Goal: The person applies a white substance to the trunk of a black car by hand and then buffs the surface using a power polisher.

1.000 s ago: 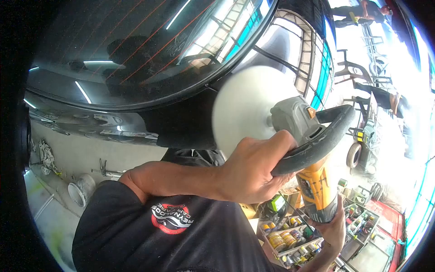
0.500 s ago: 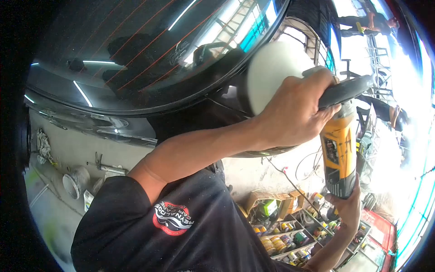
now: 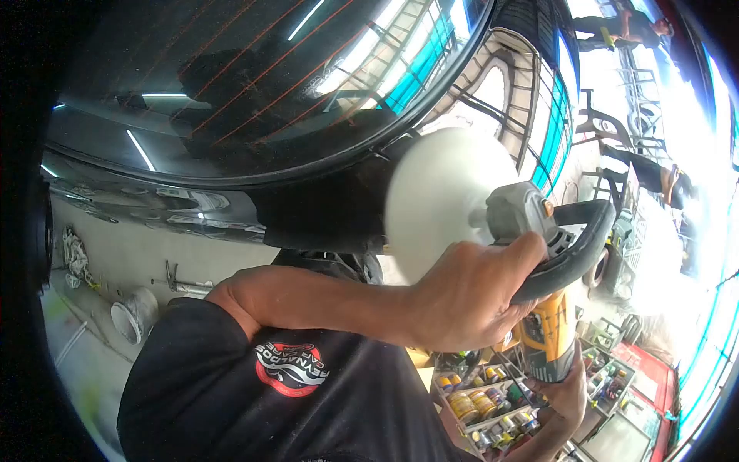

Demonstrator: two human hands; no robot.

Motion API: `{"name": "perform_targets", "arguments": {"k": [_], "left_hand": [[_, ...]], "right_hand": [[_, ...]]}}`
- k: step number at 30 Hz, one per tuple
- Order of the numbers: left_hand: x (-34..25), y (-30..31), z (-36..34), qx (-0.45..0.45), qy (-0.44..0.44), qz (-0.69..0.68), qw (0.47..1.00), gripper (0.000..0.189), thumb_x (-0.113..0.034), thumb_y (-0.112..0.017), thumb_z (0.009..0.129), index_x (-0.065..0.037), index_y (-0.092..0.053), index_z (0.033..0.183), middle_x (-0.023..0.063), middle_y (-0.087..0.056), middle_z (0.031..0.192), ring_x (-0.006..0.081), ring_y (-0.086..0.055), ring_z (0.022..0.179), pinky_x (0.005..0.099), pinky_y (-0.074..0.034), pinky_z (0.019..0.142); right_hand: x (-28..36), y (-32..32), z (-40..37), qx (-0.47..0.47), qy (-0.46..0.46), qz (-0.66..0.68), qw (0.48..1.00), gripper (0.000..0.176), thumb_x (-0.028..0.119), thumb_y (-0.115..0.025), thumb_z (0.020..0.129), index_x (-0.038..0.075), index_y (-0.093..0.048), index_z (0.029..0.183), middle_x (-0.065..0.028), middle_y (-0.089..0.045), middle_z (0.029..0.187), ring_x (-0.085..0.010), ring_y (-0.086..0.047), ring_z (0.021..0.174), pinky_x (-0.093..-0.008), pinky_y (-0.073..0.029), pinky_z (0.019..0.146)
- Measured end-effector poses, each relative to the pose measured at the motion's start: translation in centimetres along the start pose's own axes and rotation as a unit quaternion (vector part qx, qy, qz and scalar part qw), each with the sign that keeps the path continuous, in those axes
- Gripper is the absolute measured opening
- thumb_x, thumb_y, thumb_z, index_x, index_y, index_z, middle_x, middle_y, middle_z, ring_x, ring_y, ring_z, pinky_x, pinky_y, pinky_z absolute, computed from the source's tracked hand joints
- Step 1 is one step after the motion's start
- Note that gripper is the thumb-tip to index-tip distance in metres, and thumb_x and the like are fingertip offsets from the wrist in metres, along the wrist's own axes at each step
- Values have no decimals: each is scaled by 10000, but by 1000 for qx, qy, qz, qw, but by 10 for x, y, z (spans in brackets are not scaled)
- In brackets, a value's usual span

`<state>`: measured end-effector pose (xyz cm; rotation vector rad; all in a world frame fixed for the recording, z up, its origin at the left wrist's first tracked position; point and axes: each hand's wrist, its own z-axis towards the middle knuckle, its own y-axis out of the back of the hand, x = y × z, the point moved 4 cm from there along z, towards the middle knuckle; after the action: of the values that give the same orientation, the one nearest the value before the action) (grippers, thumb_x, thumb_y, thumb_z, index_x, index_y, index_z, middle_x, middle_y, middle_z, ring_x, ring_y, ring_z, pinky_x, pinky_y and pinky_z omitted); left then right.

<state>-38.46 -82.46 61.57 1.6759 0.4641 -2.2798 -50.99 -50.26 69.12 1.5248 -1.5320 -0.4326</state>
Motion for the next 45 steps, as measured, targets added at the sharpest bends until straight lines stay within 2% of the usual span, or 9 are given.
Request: {"name": "perform_targets", "arguments": {"k": [5,12,21,28,30,38,41,42,45], "left_hand": [[-13,12,-33,6,-20,6,1000,383,-23,-671,856,64,-397,1109,225,-632,648,443,-678,622,539,-522,551],[-31,20,-59,25,-15,41,999,335,-24,-635,883,55,-383,1090,216,-626,639,430,-682,620,513,-518,517],[-20,-9,-60,20,-11,9,1000,334,-48,-659,888,45,-389,1060,211,-644,662,432,-680,609,525,-528,522],[-37,12,-58,31,43,22,998,301,-122,-718,924,-29,-466,1059,180,-656,790,405,-690,691,475,-500,567],[-36,13,-51,6,17,40,999,298,-121,-710,929,-26,-470,1079,186,-651,782,407,-687,683,474,-499,567],[-4,14,36,-74,-25,56,995,272,-128,-720,922,-1,-529,1067,232,-639,749,415,-682,676,490,-486,585],[14,18,85,-163,-105,108,975,248,-135,-729,916,18,-558,1011,234,-634,719,397,-681,648,491,-488,590],[21,21,102,-161,-93,112,976,240,-137,-728,913,25,-567,985,236,-639,720,394,-685,651,486,-495,598],[41,36,158,-165,-98,118,974,254,-179,-742,884,11,-597,970,238,-665,748,415,-696,700,478,-522,648]], "right_hand": [[21,-41,-25,54,-38,155,986,1085,70,-1013,474,-11,-473,1411,-93,-697,1206,-166,-655,1077,-330,-530,944],[3,-63,-29,117,3,138,984,1074,193,-1025,539,-22,-456,1425,-121,-710,1220,-174,-659,1083,-347,-514,965],[-11,-47,-38,88,21,98,991,1072,212,-1032,522,-7,-477,1413,-104,-702,1210,-175,-650,1083,-348,-503,969],[8,-49,-25,113,62,88,988,1052,242,-1027,531,-4,-485,1398,-118,-714,1205,-180,-656,1072,-366,-515,960],[15,-44,-16,106,79,83,988,1057,240,-1029,527,-3,-486,1400,-113,-716,1201,-181,-656,1072,-368,-515,961],[23,-6,57,52,104,110,987,1092,198,-1037,494,18,-487,1420,-55,-707,1165,-129,-627,1056,-338,-519,937],[48,10,92,19,84,132,988,991,16,-962,550,-9,-486,1419,-49,-690,1157,-149,-638,1035,-308,-532,906],[58,17,107,34,85,128,988,934,-58,-909,580,-19,-489,1413,-63,-683,1166,-154,-641,1032,-290,-544,876],[78,39,155,33,82,65,994,875,-89,-871,631,-5,-497,1417,-29,-696,1043,-106,-638,865,-288,-544,752]]}}
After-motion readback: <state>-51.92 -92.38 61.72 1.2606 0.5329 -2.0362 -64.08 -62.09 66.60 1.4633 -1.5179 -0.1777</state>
